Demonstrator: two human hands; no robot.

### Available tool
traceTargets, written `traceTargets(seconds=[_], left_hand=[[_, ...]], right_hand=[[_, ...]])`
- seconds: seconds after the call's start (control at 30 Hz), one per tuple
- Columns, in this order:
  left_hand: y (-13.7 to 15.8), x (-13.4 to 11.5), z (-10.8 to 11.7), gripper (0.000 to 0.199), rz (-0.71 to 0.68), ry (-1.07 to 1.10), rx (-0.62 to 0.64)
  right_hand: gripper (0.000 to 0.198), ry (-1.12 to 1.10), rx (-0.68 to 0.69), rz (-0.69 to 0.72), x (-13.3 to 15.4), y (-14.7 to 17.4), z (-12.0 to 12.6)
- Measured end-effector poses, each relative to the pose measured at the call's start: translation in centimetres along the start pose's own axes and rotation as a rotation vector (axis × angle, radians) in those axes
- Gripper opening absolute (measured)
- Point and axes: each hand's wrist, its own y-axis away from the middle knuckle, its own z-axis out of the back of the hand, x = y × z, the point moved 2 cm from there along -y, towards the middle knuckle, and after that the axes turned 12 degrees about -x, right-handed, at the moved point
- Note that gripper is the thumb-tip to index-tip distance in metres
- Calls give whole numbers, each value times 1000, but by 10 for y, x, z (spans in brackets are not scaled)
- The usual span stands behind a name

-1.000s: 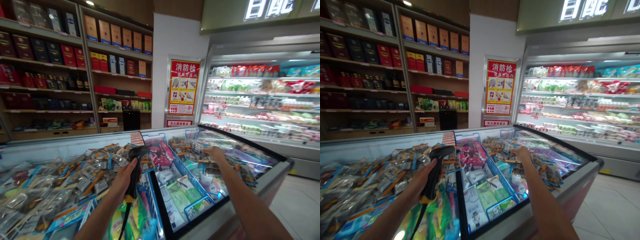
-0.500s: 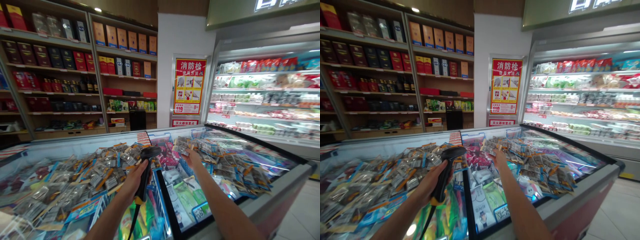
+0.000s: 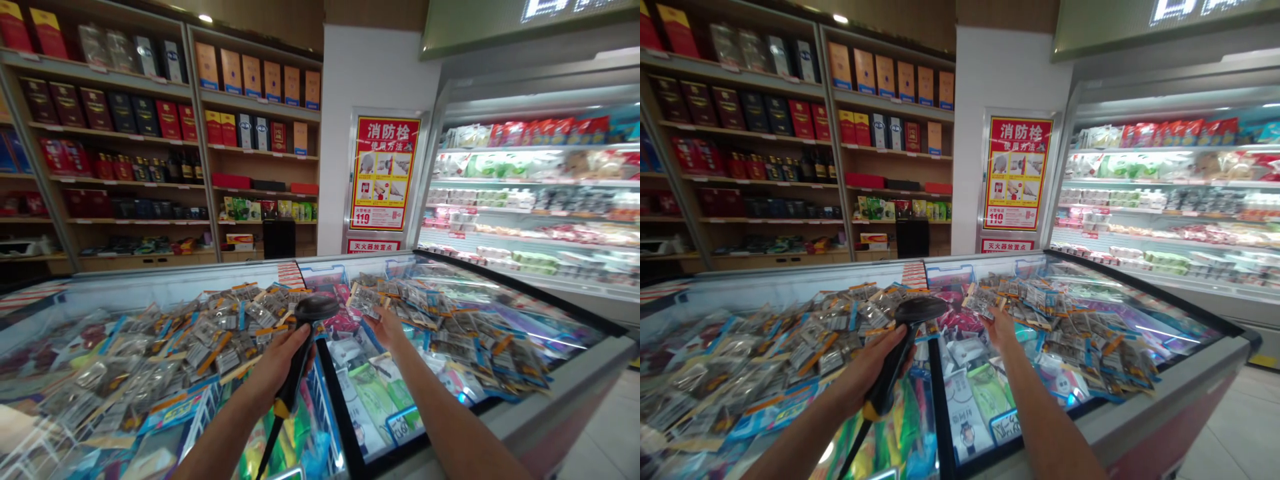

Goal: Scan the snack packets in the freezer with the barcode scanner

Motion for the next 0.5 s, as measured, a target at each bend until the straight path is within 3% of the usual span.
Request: traceTargets(seconds=[0.3,0.5], left_hand=[[2,0,0,37,2,-41,26],[-1,-8,5,37,-52,-53,-67]], right_hand=[[20,-16,-22,-8,2,4,-1],[20,7,14,18,2,2,1]])
